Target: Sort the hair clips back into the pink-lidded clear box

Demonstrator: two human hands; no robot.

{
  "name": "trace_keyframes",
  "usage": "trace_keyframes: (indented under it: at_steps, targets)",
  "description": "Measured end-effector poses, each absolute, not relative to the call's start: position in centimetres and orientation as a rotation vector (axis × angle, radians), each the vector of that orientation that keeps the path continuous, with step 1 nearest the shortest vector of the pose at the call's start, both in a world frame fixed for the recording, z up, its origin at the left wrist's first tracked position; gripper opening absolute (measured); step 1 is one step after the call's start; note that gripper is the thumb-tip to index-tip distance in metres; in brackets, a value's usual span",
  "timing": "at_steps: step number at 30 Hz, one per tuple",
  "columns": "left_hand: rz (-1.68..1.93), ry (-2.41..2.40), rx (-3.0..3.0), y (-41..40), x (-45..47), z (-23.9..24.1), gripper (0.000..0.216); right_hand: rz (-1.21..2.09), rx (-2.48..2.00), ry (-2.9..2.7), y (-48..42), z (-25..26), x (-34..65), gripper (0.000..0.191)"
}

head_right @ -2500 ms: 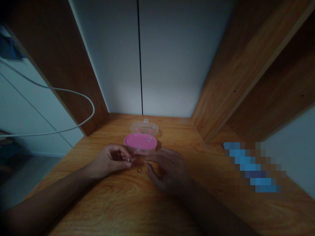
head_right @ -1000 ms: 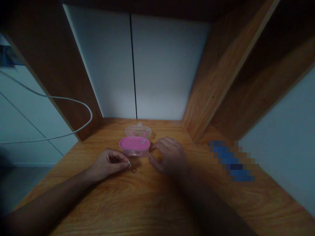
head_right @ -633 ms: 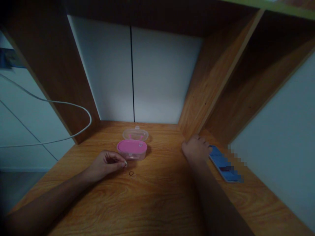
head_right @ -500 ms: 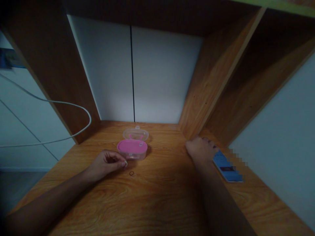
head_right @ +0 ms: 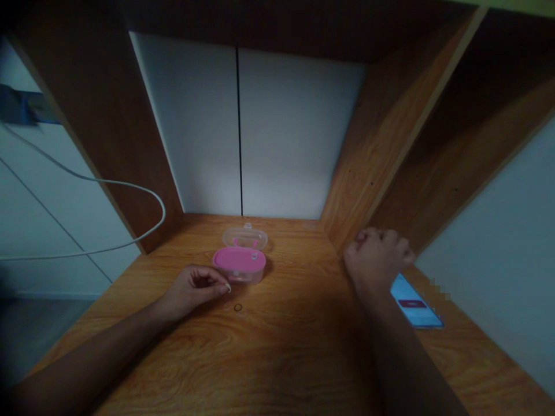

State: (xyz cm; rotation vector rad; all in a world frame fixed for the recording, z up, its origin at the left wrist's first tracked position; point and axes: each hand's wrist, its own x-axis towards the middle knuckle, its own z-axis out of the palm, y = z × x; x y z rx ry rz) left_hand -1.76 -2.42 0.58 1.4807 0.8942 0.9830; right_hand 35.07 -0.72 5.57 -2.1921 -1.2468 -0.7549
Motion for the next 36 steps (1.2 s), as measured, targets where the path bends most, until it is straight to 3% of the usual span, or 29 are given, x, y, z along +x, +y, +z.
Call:
trace_keyframes:
  at_steps: [3,8,12,18,28,36]
  targets:
    - [1.002,0.901,1.499,-2.4,-1.6,0.6,0.017,-0.89,-1.586,-1.539,-1.7,5.2,30.5,0.004]
    - [1.015,0.852,1.452,-2.8,-1.2,0.8,0.016,-0.47,-0.841,-2.077,-4.0,3.1,22.3,0.016]
    - [1.079,0.752,1.369,-2.8,-1.1,0.9,0.02,-0.438,-0.51,-2.201,-4.6,2.4,19.1,0.023]
    - [1.08,0.74,1.332,-2.5,-1.3,0.7,0.022,-0.562,-0.507,-2.078,-2.9,1.9,18.8,0.022]
    - [0.942,0.696,1.408,-2.6,-1.4,0.7,0.013,-0.448,-0.586,-2.056,-3.2,1.5,19.8,0.024]
    - [0.92,0.81,1.614,-3.0,-1.6,0.8,0.019,-0.368,-0.597,-2.032,-3.1,1.8,19.5,0.02]
